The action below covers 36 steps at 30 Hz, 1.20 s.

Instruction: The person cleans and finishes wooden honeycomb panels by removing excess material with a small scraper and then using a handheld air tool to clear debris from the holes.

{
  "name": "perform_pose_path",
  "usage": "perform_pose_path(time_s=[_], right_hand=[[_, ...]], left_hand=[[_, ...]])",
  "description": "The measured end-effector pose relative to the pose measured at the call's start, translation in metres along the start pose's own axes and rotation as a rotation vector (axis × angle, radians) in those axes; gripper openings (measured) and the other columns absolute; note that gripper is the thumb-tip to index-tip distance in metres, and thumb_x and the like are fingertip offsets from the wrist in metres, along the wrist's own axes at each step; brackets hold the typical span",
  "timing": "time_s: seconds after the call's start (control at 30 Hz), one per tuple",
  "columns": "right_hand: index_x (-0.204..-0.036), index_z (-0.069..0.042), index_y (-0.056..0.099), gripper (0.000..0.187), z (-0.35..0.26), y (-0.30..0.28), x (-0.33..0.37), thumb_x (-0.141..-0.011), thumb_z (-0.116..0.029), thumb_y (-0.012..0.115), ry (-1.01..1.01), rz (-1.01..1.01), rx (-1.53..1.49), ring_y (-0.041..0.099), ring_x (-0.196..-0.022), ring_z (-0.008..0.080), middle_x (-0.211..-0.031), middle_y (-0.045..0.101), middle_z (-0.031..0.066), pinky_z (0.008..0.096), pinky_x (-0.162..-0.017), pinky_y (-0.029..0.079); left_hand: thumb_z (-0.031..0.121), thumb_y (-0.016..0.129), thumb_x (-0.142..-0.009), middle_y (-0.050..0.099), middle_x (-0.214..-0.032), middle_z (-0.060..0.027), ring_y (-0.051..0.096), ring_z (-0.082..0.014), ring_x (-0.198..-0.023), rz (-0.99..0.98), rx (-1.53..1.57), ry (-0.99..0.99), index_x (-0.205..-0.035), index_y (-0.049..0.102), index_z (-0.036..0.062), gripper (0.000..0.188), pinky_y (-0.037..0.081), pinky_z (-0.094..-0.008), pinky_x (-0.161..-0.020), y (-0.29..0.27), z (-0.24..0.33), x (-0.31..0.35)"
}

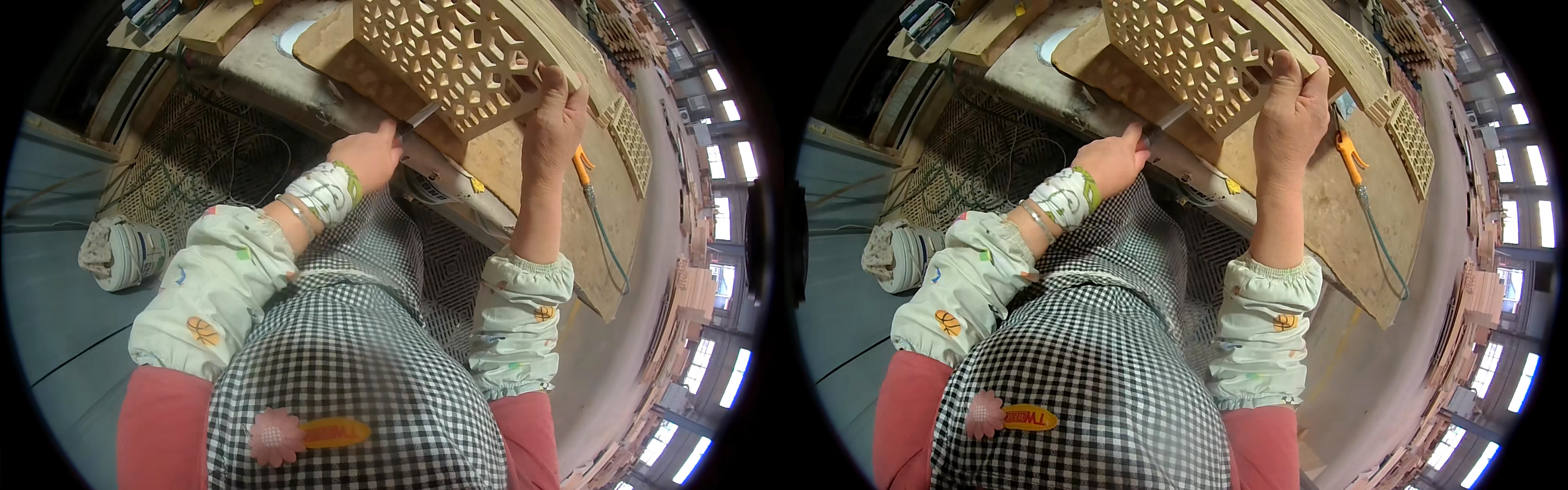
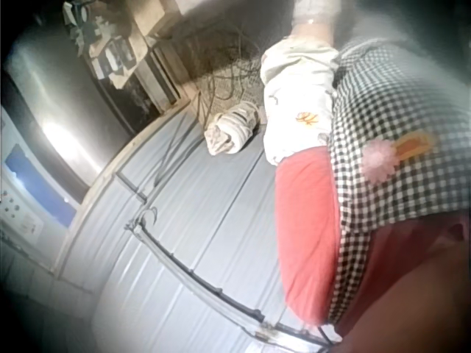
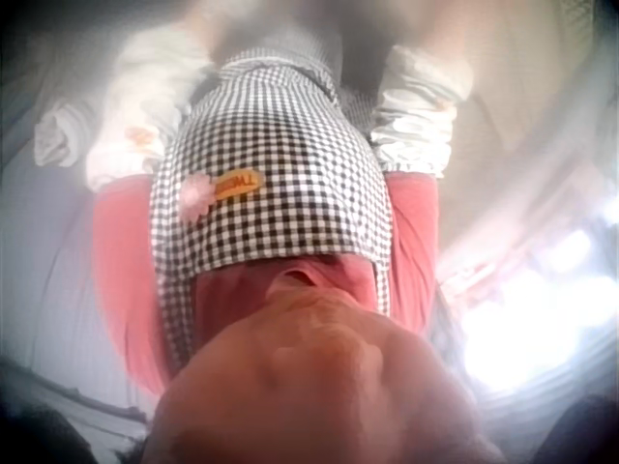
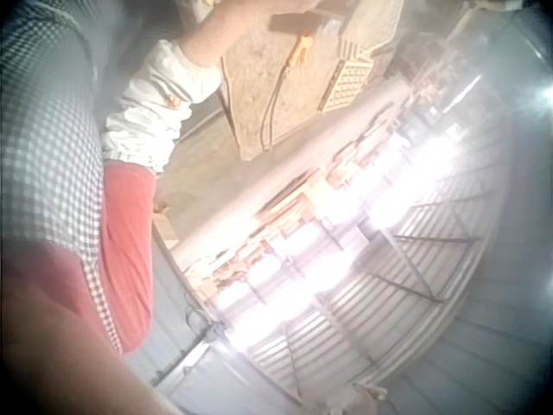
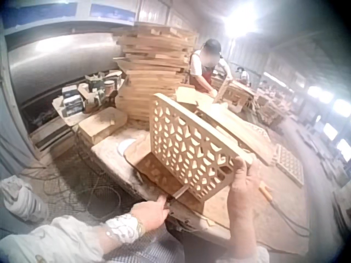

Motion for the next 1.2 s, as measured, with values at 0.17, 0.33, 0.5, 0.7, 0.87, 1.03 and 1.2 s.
perform_pose_path(time_s=[0.17,0.33,0.5,0.7,0.87,1.03,1.2], right_hand=[[-0.114,-0.005,0.062,0.036,0.000,0.008,0.000,-0.103,-0.040,0.060,-0.046,-0.014,-0.067,0.059,-0.083,0.0110,-0.089,0.068,0.0028,0.0278,-0.078,0.049],[-0.113,-0.005,0.061,0.031,0.008,0.006,0.004,-0.105,-0.034,0.058,0.022,-0.036,-0.180,0.057,-0.083,0.0078,-0.093,0.066,0.0004,0.0241,-0.076,0.048],[-0.109,-0.004,0.058,0.030,0.013,0.004,0.001,-0.106,-0.033,0.057,0.015,-0.023,-0.172,0.058,-0.088,0.0074,-0.099,0.066,0.0032,0.0228,-0.076,0.050],[-0.112,-0.003,0.059,0.031,0.026,0.011,-0.002,-0.105,-0.032,0.058,0.163,-0.059,-0.369,0.063,-0.094,0.0097,-0.105,0.069,0.0060,0.0265,-0.082,0.053],[-0.119,-0.001,0.060,0.036,0.008,0.024,0.006,-0.103,-0.032,0.062,0.156,-0.115,-0.257,0.063,-0.101,0.0120,-0.109,0.069,0.0061,0.0278,-0.091,0.051],[-0.123,-0.001,0.061,0.037,-0.008,0.021,0.011,-0.102,-0.031,0.065,0.066,-0.119,-0.201,0.063,-0.106,0.0138,-0.116,0.068,0.0076,0.0296,-0.095,0.049],[-0.124,0.000,0.061,0.036,-0.018,0.023,0.013,-0.102,-0.027,0.064,0.051,-0.130,-0.226,0.063,-0.107,0.0149,-0.117,0.068,0.0087,0.0310,-0.096,0.049]], left_hand=[[0.035,0.053,-0.098,0.069,-0.098,-0.0246,0.071,-0.0387,-0.080,0.007,0.105,0.276,-0.126,0.048,0.0014,0.044,0.056,-0.0483,-0.077,0.020,-0.016,-0.019],[0.038,0.052,-0.097,0.065,-0.091,-0.0178,0.067,-0.0296,-0.068,-0.352,0.688,-0.003,-0.124,0.054,0.0015,0.046,0.053,-0.0413,-0.063,0.026,-0.017,-0.019],[0.040,0.056,-0.099,0.054,-0.067,-0.0039,0.051,-0.0114,-0.046,-0.460,0.897,-0.003,-0.131,0.046,-0.0017,0.054,0.042,-0.0272,-0.039,0.022,-0.022,-0.004],[0.042,0.070,-0.093,0.055,-0.067,-0.0031,0.052,-0.0093,-0.048,-0.375,0.963,-0.168,-0.102,0.046,-0.0018,0.051,0.043,-0.0251,-0.042,0.045,-0.057,0.032],[0.046,0.069,-0.091,0.062,-0.072,-0.0063,0.058,-0.0114,-0.058,-0.355,0.884,-0.247,-0.094,0.055,-0.0024,0.050,0.047,-0.0271,-0.053,0.046,-0.058,0.058],[0.045,0.057,-0.096,0.068,-0.089,-0.0169,0.067,-0.0287,-0.079,-0.082,0.722,-0.014,-0.109,0.063,-0.0030,0.050,0.051,-0.0382,-0.073,-0.008,-0.026,0.052],[0.043,0.053,-0.099,0.068,-0.099,-0.0254,0.066,-0.0429,-0.091,-0.090,0.556,0.014,-0.108,0.060,-0.0027,0.047,0.052,-0.0457,-0.080,-0.014,-0.013,0.026]])
Point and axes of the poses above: each hand's wrist, its own x-axis away from the middle knuckle, its own y-axis out of the palm, z = x × y, the point moved 9 cm from there along -x, towards the middle knuckle
